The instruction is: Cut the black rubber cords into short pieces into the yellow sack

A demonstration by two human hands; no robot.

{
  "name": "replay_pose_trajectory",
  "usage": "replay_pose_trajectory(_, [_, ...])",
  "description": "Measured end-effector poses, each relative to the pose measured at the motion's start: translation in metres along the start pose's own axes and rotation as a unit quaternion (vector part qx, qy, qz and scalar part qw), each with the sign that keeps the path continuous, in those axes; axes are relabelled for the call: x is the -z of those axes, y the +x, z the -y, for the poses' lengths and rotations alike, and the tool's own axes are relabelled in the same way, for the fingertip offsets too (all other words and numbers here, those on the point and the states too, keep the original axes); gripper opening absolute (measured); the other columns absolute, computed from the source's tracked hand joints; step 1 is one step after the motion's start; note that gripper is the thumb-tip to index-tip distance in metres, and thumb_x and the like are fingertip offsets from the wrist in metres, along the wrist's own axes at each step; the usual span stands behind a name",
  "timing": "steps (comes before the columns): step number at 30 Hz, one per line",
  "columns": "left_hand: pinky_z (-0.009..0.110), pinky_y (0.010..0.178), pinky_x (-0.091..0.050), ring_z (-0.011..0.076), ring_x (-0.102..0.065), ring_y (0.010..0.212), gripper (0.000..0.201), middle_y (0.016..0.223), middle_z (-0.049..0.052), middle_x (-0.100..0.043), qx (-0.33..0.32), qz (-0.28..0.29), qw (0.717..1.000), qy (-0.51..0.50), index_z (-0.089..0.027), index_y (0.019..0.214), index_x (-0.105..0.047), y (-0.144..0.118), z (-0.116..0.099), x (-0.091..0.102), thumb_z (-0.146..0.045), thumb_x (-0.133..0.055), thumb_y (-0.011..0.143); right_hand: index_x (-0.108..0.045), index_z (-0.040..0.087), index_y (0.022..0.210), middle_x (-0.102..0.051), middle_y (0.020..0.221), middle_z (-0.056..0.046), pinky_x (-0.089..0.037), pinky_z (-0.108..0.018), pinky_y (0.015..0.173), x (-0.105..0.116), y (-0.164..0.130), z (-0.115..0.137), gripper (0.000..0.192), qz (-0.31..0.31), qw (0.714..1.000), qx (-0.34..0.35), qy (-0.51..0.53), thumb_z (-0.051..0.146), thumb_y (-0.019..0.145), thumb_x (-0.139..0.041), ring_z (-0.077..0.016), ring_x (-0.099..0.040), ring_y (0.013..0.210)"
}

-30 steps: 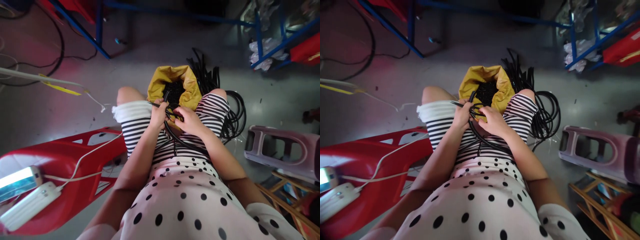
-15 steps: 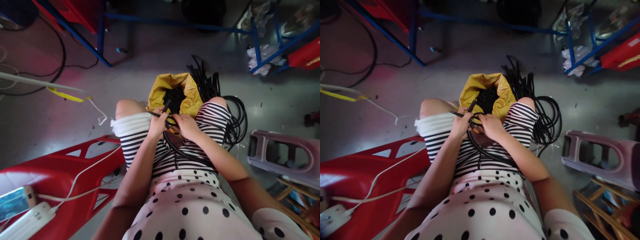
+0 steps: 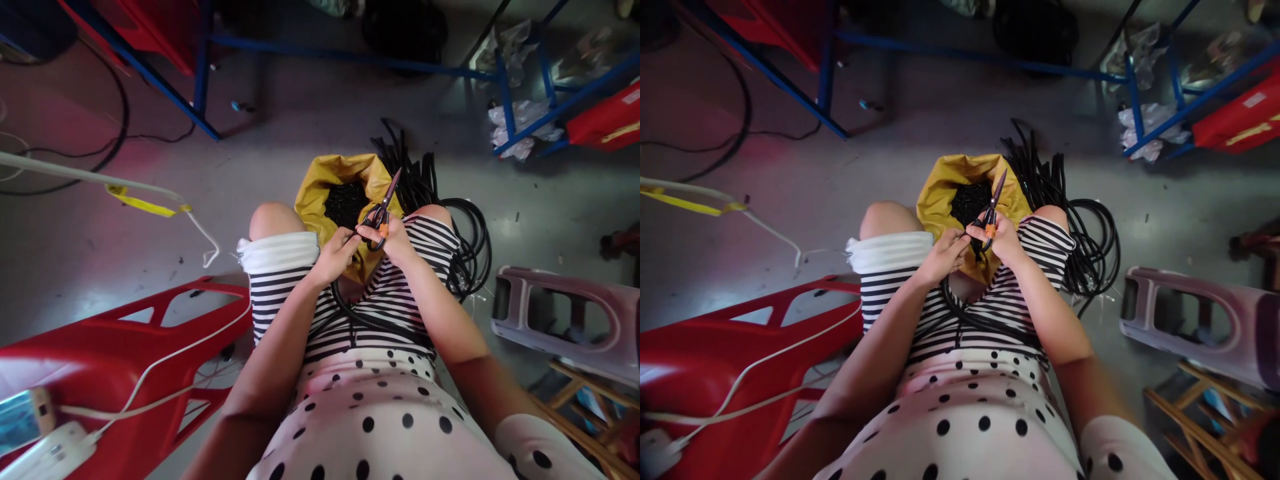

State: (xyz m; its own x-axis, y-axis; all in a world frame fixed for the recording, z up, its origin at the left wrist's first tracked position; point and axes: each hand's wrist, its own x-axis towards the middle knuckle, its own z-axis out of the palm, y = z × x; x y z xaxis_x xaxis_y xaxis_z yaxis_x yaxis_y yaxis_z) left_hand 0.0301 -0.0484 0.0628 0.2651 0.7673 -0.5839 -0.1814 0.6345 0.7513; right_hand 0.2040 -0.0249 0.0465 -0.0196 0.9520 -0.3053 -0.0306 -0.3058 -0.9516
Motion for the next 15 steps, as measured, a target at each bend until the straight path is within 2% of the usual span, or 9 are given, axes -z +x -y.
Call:
replay_pose_trajectory(4, [0.017,0.041,-0.035,0.0049,-0.044,0.045,0.046,0.072,-0.007,-0.058,0.019,0.045,0.998,-0.036,-0.021,0.099,-0.055,0.000,-0.007,0.001,-0.056,-0.085,0.095,-0.063,0.024,0.096,-0.068,0.088,0.002,-0.060,-0.034,0.080,0.006,0.020,0.005,0.065,-0.073,0.996,0.053,-0.004,0.064,0.065,-0.103,-0.0173,-0.066,0.080])
replay_pose_trajectory(6, [0.016,0.042,-0.031,0.0044,-0.040,0.045,0.045,0.070,-0.008,-0.053,0.017,0.036,0.999,-0.035,-0.021,0.101,-0.058,0.008,-0.017,0.004,-0.057,-0.084,0.095,-0.062,0.024,0.097,-0.064,0.085,0.003,-0.059,-0.033,0.078,0.009,0.034,0.006,0.067,-0.099,0.993,0.070,-0.008,0.065,0.064,-0.103,-0.0165,-0.064,0.078])
replay_pose_trajectory(8, [0.017,0.044,-0.026,0.0044,-0.036,0.046,0.038,0.067,-0.008,-0.050,-0.020,-0.001,0.999,0.032,-0.021,0.101,-0.061,0.025,-0.029,0.009,-0.053,-0.083,0.097,-0.062,0.025,0.097,-0.063,0.086,0.003,-0.059,-0.033,0.078,0.010,0.046,0.004,0.068,-0.113,0.990,0.081,-0.007,0.065,0.062,-0.104,-0.0164,-0.064,0.079])
replay_pose_trajectory(11, [0.020,0.052,-0.035,0.0088,-0.047,0.054,0.023,0.063,-0.005,-0.055,-0.134,-0.057,0.971,0.189,-0.020,0.095,-0.069,0.058,-0.036,0.018,-0.039,-0.080,0.099,-0.061,0.024,0.096,-0.065,0.087,0.003,-0.060,-0.034,0.081,0.007,0.057,-0.008,0.068,-0.138,0.987,0.079,0.012,0.063,0.062,-0.105,-0.0173,-0.067,0.081])
replay_pose_trajectory(13, [0.023,0.061,-0.043,0.0123,-0.055,0.062,0.018,0.063,-0.003,-0.059,-0.182,-0.079,0.946,0.257,-0.020,0.086,-0.071,0.076,-0.028,0.023,-0.032,-0.077,0.099,-0.059,0.025,0.093,-0.065,0.084,0.003,-0.061,-0.034,0.081,0.005,0.059,-0.020,0.065,-0.161,0.986,0.049,0.019,0.061,0.063,-0.104,-0.0178,-0.068,0.080])
replay_pose_trajectory(15, [0.025,0.068,-0.046,0.0143,-0.060,0.066,0.017,0.063,-0.003,-0.061,-0.187,-0.108,0.935,0.281,-0.020,0.084,-0.070,0.086,-0.013,0.027,-0.027,-0.072,0.100,-0.057,0.025,0.091,-0.066,0.082,0.003,-0.062,-0.034,0.081,0.005,0.060,-0.030,0.060,-0.182,0.983,0.018,0.015,0.056,0.067,-0.102,-0.0181,-0.070,0.081])
